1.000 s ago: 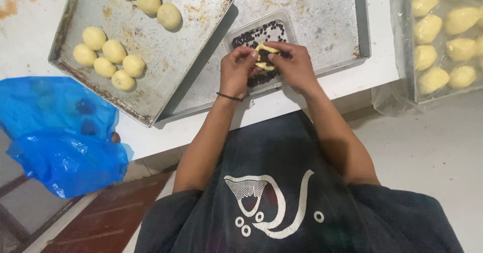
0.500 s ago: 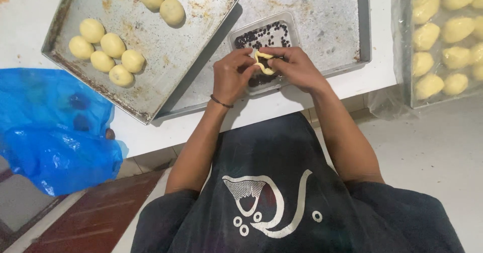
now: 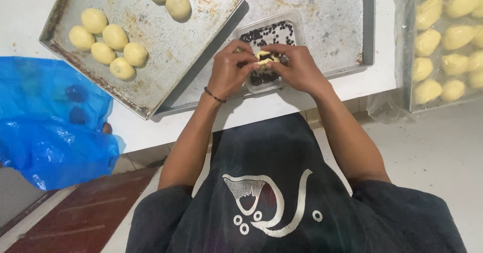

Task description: Filling dough balls with chocolate chips and rolling them into shape on a baking tray

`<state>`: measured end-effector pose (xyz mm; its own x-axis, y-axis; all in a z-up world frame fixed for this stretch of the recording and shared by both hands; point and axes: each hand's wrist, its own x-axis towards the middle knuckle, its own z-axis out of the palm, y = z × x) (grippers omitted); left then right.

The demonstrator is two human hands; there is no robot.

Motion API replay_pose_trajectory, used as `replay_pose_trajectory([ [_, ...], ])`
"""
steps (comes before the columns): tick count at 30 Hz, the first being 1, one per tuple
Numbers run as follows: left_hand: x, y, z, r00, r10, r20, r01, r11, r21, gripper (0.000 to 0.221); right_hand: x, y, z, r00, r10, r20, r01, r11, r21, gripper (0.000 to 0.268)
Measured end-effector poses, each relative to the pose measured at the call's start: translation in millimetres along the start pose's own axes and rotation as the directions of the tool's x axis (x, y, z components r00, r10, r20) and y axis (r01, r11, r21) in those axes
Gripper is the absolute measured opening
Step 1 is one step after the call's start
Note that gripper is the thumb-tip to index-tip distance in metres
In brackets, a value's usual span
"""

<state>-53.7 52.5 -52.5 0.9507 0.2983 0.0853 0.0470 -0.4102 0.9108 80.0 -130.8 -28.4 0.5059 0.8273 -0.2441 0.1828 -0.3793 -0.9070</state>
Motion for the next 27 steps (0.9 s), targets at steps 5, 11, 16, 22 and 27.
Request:
replay_pose_trajectory([
  [5, 0, -12, 7, 0.999, 0.032, 0.037, -0.034, 0.999, 0.041, 0.010, -2, -7, 4, 0.992, -0.123, -0.037, 0.116, 0.982, -0.150, 0.049],
  [11, -5, -9, -1, 0.988, 0.156, 0.002, -0.154, 0.973, 0.174, 0.026, -4, -14, 10, 0.987, -0.058, -0.153, 0.062, 0.998, 0.019, 0.073],
  [16, -2, 10, -8, 0.959, 0.274, 0.068, -0.282, 0.939, 0.197, 0.007, -4, -11, 18, 0.961, -0.259, -0.096, 0.229, 0.941, -0.250, 0.075],
  [22, -7, 18, -14, 0.933, 0.359, 0.032, -0.359, 0.916, 0.178, 0.009, -7, -13, 17, 0.936, -0.353, 0.000, 0.327, 0.866, -0.378, 0.085],
  [27, -9, 17, -17, 0.933, 0.356, 0.060, -0.359, 0.900, 0.248, 0.024, -10, -23, 20, 0.920, -0.374, -0.113, 0.335, 0.905, -0.262, 0.081],
])
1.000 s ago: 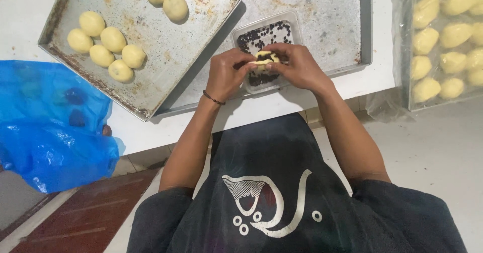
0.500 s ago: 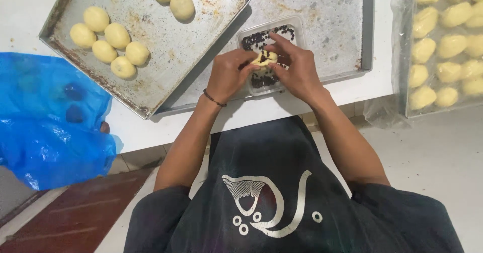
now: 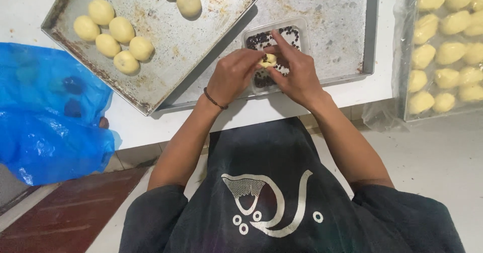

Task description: Filling dough balls with chocolate chips and rolling them into shape on a baking tray

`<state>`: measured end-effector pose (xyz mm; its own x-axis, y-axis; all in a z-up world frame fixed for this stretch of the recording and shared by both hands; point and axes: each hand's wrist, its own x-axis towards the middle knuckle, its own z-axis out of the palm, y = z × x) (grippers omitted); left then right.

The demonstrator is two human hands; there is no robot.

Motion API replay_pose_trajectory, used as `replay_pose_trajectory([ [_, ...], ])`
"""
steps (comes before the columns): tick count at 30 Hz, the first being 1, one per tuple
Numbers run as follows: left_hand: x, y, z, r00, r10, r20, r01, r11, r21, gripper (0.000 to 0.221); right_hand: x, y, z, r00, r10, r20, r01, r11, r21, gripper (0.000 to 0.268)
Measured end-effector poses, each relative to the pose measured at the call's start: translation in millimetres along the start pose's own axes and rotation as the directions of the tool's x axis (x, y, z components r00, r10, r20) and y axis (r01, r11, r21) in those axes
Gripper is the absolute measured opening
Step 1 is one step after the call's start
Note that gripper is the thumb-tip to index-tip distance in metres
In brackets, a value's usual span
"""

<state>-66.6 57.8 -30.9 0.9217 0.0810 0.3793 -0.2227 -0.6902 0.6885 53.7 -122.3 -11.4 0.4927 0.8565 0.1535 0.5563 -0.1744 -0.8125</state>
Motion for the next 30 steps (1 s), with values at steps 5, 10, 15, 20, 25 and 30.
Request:
replay_pose_trajectory([
  [5, 8, 11, -6, 0.992, 0.120, 0.027, -0.123, 0.986, 0.115, 0.006, 1, -7, -5, 0.995, 0.088, 0.046, -0.090, 0.995, 0.047, 0.085],
  [10, 0, -3, 2, 0.997, 0.068, 0.032, -0.069, 0.997, 0.022, 0.023, -4, -5, -3, 0.999, -0.001, 0.037, 0.002, 1.000, -0.030, 0.091],
  [15, 11, 10, -13, 0.997, -0.059, -0.042, 0.054, 0.991, -0.124, 0.018, -6, -13, -2, 0.975, 0.170, -0.144, -0.090, 0.892, 0.443, 0.091],
  [20, 20, 28, -29, 0.996, -0.013, -0.083, 0.002, 0.992, -0.122, 0.013, -8, -28, -3, 0.984, 0.055, -0.171, 0.028, 0.893, 0.448, 0.084],
  [25, 19, 34, -35, 0.997, 0.003, -0.074, -0.012, 0.993, -0.118, 0.010, -5, -38, -16, 0.993, 0.001, -0.121, 0.045, 0.926, 0.374, 0.088],
  [30, 15, 43, -44, 0.997, -0.031, -0.075, 0.021, 0.991, -0.131, 0.024, -18, -22, 5, 0.955, 0.213, -0.209, 0.027, 0.635, 0.772, 0.104],
])
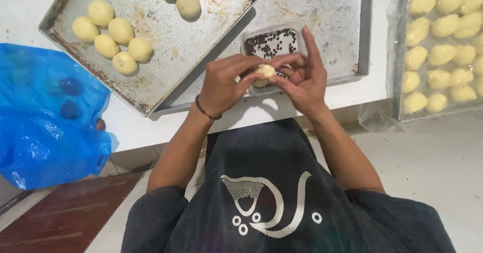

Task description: Filling dough balls with chocolate chips and rolling them into shape on a baking tray

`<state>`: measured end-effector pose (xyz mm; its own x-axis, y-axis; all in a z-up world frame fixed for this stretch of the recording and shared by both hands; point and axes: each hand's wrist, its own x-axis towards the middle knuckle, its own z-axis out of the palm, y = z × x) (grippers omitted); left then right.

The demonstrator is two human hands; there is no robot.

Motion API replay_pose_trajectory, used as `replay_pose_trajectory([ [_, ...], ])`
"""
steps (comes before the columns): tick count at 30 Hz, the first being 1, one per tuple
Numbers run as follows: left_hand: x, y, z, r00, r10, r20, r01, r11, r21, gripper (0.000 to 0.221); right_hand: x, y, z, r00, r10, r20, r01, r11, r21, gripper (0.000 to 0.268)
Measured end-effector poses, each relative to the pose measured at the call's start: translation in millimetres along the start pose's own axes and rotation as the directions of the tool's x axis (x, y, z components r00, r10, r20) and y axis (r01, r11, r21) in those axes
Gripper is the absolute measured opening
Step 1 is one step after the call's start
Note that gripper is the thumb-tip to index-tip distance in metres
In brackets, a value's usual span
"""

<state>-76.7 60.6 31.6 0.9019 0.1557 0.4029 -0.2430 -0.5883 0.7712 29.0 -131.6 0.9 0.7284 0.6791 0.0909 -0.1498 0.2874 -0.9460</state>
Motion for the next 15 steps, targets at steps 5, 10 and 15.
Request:
replay_pose_trajectory([
  [5, 1, 13, -15, 0.990, 0.137, 0.035, -0.136, 0.990, -0.034, 0.009, 1, -31, 15, 0.996, 0.062, 0.063, -0.048, 0.976, -0.210, 0.097],
  [10, -10, 20, -21, 0.968, 0.149, 0.203, -0.157, 0.987, 0.027, 0.043, 36, -85, 32, 0.855, 0.472, 0.215, -0.433, 0.878, -0.205, 0.106],
  [15, -1, 41, -41, 0.990, 0.126, 0.066, -0.089, 0.911, -0.404, 0.015, 38, -87, 40, 0.810, 0.426, 0.402, -0.447, 0.893, -0.045, 0.129],
])
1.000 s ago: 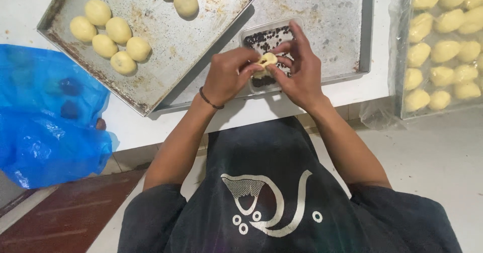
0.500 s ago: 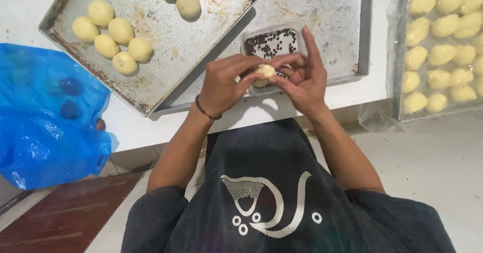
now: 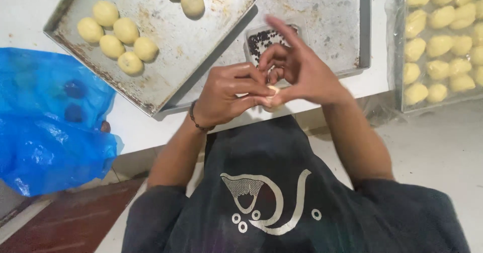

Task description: Filling dough balls with chocolate chips and rolling them into shape on a baking tray

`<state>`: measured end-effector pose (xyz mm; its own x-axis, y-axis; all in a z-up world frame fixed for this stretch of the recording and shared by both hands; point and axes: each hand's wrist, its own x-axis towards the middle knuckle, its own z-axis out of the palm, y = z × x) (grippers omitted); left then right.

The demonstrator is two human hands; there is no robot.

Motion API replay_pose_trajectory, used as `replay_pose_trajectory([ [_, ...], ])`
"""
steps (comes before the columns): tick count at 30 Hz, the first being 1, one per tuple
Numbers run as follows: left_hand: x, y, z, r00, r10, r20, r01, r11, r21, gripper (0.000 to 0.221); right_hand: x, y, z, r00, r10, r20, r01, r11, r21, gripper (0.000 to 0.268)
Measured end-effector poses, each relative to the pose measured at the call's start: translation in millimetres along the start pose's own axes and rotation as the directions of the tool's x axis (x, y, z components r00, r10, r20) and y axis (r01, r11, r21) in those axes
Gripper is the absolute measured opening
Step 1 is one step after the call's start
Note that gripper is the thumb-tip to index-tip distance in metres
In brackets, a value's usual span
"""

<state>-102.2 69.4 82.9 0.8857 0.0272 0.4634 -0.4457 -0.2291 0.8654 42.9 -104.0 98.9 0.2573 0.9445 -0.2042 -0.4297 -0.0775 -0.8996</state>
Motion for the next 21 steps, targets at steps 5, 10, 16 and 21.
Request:
replay_pose_trajectory([
  [5, -9, -10, 10, 0.981, -0.083, -0.176, 0.059, 0.989, -0.138, 0.018, 9, 81, 32, 0.752, -0.565, -0.339, 0.556, 0.820, -0.133, 0.076],
  [10, -18, -5, 10, 0.946, -0.114, -0.303, 0.138, 0.989, 0.058, 0.011, 38, 88, 64, 0.461, -0.799, -0.387, 0.640, 0.601, -0.478, 0.049],
  [16, -33, -5, 19, 0.965, -0.049, -0.258, 0.105, 0.973, 0.208, 0.011, 41, 118, 51, 0.710, -0.504, -0.492, 0.690, 0.639, 0.340, 0.069],
  [21, -43, 9, -14, 0.995, 0.103, 0.000, -0.093, 0.897, 0.431, 0.007, 31, 82, 101, 0.969, -0.208, -0.134, 0.188, 0.266, 0.945, 0.081],
])
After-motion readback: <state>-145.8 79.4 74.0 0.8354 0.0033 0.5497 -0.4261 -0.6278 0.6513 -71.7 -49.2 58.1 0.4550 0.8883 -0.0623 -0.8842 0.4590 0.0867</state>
